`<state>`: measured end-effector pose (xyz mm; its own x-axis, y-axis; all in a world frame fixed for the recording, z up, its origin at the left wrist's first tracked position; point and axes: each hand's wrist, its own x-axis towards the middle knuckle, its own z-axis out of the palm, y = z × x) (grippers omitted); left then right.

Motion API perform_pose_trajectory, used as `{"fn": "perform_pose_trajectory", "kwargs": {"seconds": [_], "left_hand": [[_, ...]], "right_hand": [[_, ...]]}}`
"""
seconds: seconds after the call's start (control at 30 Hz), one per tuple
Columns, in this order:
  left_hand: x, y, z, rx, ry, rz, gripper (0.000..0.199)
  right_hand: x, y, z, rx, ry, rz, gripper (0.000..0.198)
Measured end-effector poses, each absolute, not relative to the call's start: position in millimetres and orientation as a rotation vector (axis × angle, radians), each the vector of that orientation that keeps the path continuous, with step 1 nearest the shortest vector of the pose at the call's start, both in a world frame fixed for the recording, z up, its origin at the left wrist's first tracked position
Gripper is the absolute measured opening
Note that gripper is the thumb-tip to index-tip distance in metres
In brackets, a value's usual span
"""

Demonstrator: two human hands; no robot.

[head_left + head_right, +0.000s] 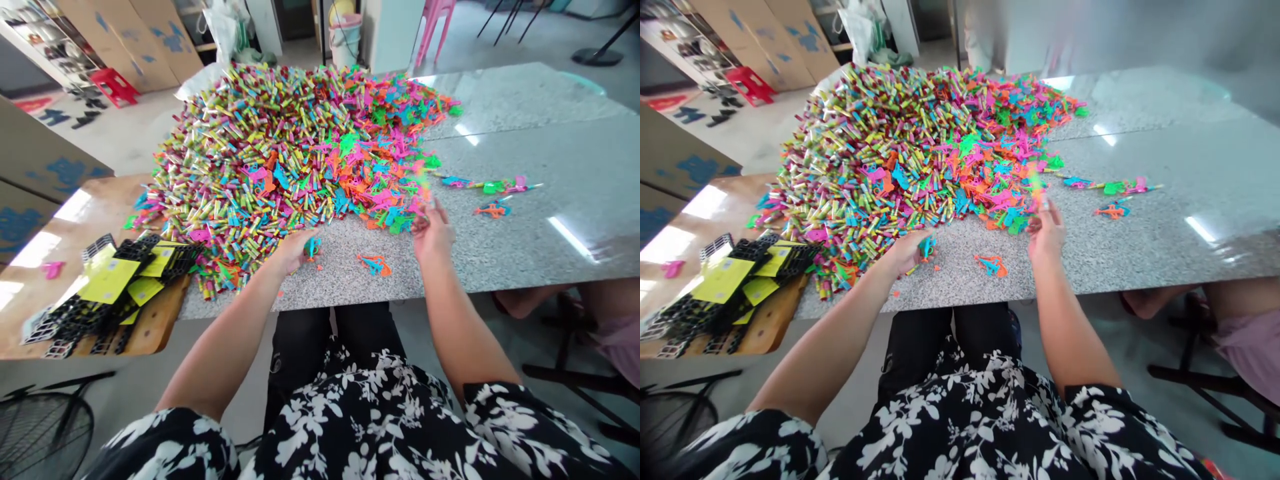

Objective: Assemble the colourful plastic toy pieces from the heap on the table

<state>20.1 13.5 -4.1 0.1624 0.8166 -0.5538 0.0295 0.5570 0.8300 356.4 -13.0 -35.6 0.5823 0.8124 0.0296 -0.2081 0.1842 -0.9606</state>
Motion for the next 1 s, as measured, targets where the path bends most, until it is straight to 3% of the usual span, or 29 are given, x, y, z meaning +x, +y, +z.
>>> {"fn": "perform_pose_trajectory", "kwargs": {"seconds": [0.07,0.23,0.37,0.53,0.67,0.87,1.0], "left_hand": [[7.7,8.1,-3.7,0.753,1.262,0.691,0.017],[-5.8,-5.4,-4.8,0.945,1.329,0.826,0.04],[-8.5,-5.8,-9.9,1.175,1.451,0.84,0.029],[-16.8,-3.5,-10.3,1.367,1.515,0.778,0.025],[-19.0,-5.0,-3.7,1.501,1.502,0.695,0.029],[-12.7,-5.7,6.6,1.515,1.364,0.632,0.038],[-10.5,-4.3,13.3,1.602,1.277,0.619,0.035]], "right_hand": [[343.4,0.1,-37.8,-1.199,-0.621,0.746,0.04],[254.8,30.9,-38.7,-1.584,-1.447,0.869,0.028],[197.3,58.7,-33.5,-2.019,-1.83,0.61,0.034],[178.5,81.2,-23.2,-2.16,-1.938,0.621,0.038],[189.2,64.7,-19.4,-2.069,-1.918,0.775,0.024],[213.7,8.2,-25.4,-1.266,-1.626,1.386,0.019],[225.2,-12.1,-20.8,-1.087,-1.548,1.41,0.027]]}}
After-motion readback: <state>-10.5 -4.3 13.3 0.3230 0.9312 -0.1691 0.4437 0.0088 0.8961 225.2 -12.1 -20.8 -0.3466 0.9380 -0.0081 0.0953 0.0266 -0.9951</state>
